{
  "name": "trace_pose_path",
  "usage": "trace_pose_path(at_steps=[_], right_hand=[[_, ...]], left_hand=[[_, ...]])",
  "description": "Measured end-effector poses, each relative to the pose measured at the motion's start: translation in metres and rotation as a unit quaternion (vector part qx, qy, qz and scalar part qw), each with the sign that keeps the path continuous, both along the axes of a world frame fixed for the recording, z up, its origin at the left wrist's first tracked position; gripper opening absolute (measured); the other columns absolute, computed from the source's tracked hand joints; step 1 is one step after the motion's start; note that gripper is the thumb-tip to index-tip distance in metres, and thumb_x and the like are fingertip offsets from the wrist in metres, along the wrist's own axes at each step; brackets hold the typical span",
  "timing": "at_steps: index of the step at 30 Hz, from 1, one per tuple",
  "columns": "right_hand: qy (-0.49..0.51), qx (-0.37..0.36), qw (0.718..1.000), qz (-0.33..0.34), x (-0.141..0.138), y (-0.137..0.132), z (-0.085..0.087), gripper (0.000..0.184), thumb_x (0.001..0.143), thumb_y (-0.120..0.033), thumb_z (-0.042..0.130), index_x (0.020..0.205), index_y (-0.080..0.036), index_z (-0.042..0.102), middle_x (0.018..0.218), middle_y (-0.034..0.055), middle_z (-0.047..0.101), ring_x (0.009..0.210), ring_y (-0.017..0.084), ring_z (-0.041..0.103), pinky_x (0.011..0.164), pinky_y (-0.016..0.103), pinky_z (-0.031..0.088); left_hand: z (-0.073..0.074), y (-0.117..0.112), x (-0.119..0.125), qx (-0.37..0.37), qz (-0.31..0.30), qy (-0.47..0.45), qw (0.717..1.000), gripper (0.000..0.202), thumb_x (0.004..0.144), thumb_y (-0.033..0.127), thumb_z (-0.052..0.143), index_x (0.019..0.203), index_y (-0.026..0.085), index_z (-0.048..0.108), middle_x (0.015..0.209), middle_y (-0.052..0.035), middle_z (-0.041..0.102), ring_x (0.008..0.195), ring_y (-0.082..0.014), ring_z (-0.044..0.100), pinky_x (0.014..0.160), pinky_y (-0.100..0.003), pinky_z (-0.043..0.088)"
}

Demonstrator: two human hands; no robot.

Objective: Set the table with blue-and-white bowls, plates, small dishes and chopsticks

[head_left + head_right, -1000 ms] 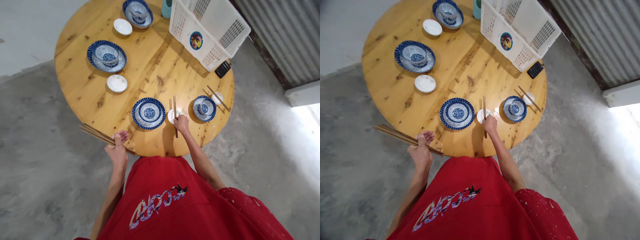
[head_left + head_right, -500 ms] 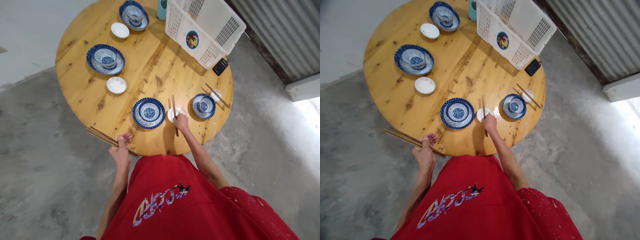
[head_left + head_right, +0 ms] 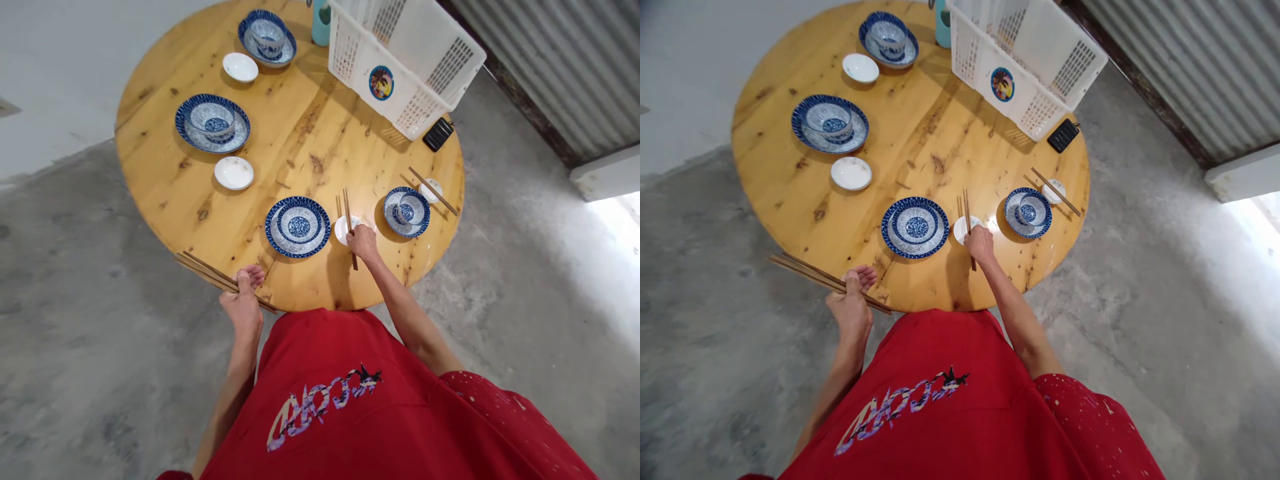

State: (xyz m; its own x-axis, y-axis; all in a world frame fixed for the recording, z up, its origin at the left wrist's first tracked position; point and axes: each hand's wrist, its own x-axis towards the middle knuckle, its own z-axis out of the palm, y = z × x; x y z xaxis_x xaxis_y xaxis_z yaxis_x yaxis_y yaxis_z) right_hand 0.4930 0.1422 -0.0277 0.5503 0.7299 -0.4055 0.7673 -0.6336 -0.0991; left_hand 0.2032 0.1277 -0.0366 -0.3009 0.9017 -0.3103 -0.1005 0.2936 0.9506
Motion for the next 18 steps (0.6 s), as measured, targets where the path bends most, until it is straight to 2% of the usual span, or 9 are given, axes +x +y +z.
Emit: trace_pose_path(at_steps=[18], right_hand=[[0.002,0.01,1.0,0.014,-0.0043,-0.0006,0.001,0.029,0.089,-0.022,0.05,0.101,-0.009,0.073,0.106,0.019,0.073,0.104,0.028,0.067,0.085,0.03,0.047]], left_hand=[[-0.0024,-0.0062,-0.0025,0.005,0.015,-0.028,0.999,0.033,0.084,0.045,0.06,0.083,0.013,0.069,0.081,-0.0074,0.073,0.071,-0.0153,0.07,0.073,-0.028,0.057]])
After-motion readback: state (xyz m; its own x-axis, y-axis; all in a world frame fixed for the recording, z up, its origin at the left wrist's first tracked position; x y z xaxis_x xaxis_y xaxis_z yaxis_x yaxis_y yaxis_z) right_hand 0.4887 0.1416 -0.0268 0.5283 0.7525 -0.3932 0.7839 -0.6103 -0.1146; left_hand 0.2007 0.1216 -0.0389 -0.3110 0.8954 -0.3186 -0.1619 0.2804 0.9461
